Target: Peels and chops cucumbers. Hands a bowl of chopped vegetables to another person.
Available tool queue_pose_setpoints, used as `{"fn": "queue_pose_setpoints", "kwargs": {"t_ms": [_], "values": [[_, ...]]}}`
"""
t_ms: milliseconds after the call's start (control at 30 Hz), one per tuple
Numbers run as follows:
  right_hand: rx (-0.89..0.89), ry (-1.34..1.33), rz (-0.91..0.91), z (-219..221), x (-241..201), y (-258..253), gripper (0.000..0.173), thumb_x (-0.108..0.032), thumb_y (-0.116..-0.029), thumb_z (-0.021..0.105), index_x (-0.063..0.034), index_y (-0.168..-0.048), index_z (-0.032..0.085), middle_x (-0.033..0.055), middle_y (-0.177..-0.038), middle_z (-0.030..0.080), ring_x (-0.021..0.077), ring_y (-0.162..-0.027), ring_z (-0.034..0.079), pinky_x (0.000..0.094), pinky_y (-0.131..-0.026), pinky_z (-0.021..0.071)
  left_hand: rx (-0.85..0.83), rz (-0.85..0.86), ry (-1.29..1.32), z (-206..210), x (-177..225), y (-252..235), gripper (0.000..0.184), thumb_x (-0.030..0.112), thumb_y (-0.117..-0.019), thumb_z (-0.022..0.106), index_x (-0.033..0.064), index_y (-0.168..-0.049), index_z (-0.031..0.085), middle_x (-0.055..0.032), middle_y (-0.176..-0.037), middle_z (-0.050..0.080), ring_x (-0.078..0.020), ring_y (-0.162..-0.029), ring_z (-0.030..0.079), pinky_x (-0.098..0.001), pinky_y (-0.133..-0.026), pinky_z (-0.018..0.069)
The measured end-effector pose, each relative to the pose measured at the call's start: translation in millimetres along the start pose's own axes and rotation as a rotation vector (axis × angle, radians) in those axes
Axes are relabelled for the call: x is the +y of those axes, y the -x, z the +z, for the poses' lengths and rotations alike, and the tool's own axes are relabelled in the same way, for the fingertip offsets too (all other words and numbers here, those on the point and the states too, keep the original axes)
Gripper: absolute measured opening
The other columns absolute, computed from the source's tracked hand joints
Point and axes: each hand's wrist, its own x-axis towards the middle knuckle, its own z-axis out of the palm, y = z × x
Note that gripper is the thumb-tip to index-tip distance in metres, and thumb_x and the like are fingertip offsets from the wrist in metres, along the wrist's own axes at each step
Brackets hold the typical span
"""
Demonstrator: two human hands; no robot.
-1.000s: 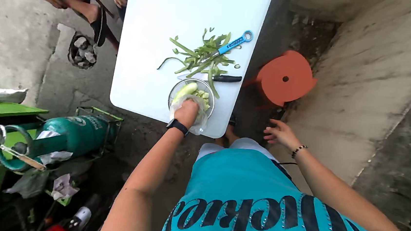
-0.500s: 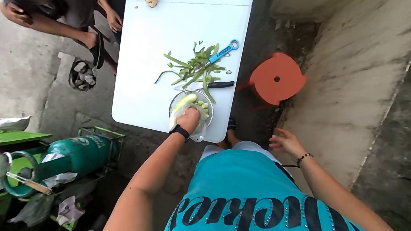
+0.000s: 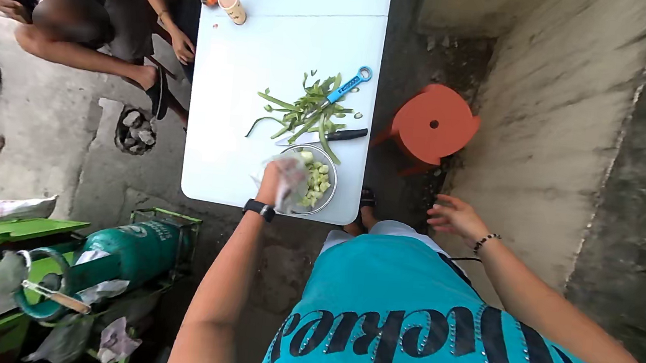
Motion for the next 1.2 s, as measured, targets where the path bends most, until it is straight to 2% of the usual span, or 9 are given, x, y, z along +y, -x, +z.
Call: {"fn": "queue_pose_setpoints", "kwargs": {"t_ms": [100,167,400,467,567,767,900,1000,1200], "values": [[-0.012,0.007,0.002,-0.8,-0.9,-4.8,0.054,-0.025,-0.1081,0.054,-0.0160,-0.157,0.034,0.0196,-0.131,0.064,0.0310,-0.104,0.071,0.0462,-0.084,0.0594,0.158,0.090,0.547,-18.1,-18.9,0.2,0.019,0.025,-0.1017,0.057,0.0101,-0.104,0.068,-0.0014,-0.077,0.060,-0.0102,-0.062,0.054,-0.0292,-0.058,0.0496],[-0.018,0.017,-0.003,1.1,-4.4,-5.1,0.054,-0.025,-0.1082,0.054,-0.0157,-0.157,0.034,0.0199,-0.130,0.064,0.0313,-0.103,0.071,0.0472,-0.083,0.0595,0.132,0.134,0.845,-26.4,-27.1,-0.7,0.017,0.031,-0.1010,0.057,0.0170,-0.093,0.064,0.0058,-0.066,0.050,-0.0060,-0.052,0.045,-0.0243,-0.048,0.0431],[-0.008,0.005,-0.046,5.9,-32.3,2.2,0.053,-0.023,-0.1080,0.054,-0.0145,-0.156,0.036,0.0192,-0.127,0.066,0.0292,-0.100,0.071,0.0446,-0.082,0.0597,0.272,0.119,0.683,-32.5,-14.9,-25.3,0.015,0.027,-0.1008,0.059,0.0133,-0.099,0.066,0.0032,-0.070,0.053,-0.0079,-0.056,0.048,-0.0272,-0.052,0.0454],[0.003,0.050,-0.103,8.4,-51.5,3.2,0.051,-0.022,-0.1076,0.055,-0.0117,-0.155,0.039,0.0208,-0.128,0.065,0.0301,-0.102,0.071,0.0452,-0.083,0.0589,0.380,0.097,0.453,-26.8,-3.1,-45.9,0.019,0.014,-0.0982,0.063,-0.0001,-0.109,0.069,-0.0101,-0.093,0.068,-0.0154,-0.081,0.064,-0.0348,-0.077,0.0565],[0.013,0.240,-0.281,14.6,-96.7,-6.5,0.046,-0.021,-0.1068,0.057,-0.0070,-0.150,0.046,0.0234,-0.131,0.064,0.0353,-0.106,0.069,0.0526,-0.090,0.0571,0.257,-0.064,0.025,-18.1,8.6,-77.1,0.030,0.007,-0.0955,0.064,-0.0098,-0.120,0.065,-0.0285,-0.118,0.067,-0.0385,-0.114,0.065,-0.0554,-0.103,0.0490],[0.034,0.703,-0.790,61.9,-239.4,-38.5,0.038,-0.017,-0.1038,0.058,-0.0085,-0.141,0.060,0.0213,-0.131,0.066,0.0381,-0.121,0.064,0.0600,-0.105,0.0489,0.273,-0.001,0.313,-3.0,10.0,-105.4,0.032,0.015,-0.1015,0.059,-0.0036,-0.127,0.063,-0.0209,-0.120,0.068,-0.0259,-0.112,0.065,-0.0445,-0.100,0.0519],[0.051,0.964,-1.079,105.7,-312.2,-87.6,0.040,-0.004,-0.0943,0.066,-0.0150,-0.133,0.070,0.0207,-0.137,0.061,0.0469,-0.130,0.052,0.0658,-0.100,0.0484,0.362,-0.058,0.597,-1.7,11.6,-77.8,0.036,0.027,-0.1058,0.052,0.0112,-0.136,0.061,-0.0092,-0.125,0.067,-0.0180,-0.103,0.066,-0.0415,-0.088,0.0565],[-0.019,1.184,-1.195,124.5,-342.4,-126.6,0.043,-0.004,-0.0922,0.069,-0.0179,-0.133,0.070,0.0196,-0.138,0.060,0.0478,-0.129,0.051,0.0666,-0.096,0.0469,0.519,-0.122,0.625,10.7,15.7,-69.3,0.035,0.025,-0.1056,0.052,0.0094,-0.135,0.062,-0.0102,-0.128,0.067,-0.0197,-0.104,0.067,-0.0416,-0.087,0.0570],[-0.252,1.412,-1.366,131.0,-366.2,-165.3,0.020,-0.010,-0.0901,0.071,-0.0062,-0.110,0.073,0.0196,-0.111,0.067,0.0430,-0.114,0.059,0.0602,-0.088,0.0488,0.666,-0.248,0.746,29.0,54.4,-72.7,0.032,0.020,-0.1035,0.057,0.0068,-0.133,0.062,-0.0098,-0.119,0.069,-0.0158,-0.096,0.067,-0.0364,-0.083,0.0572]]}}
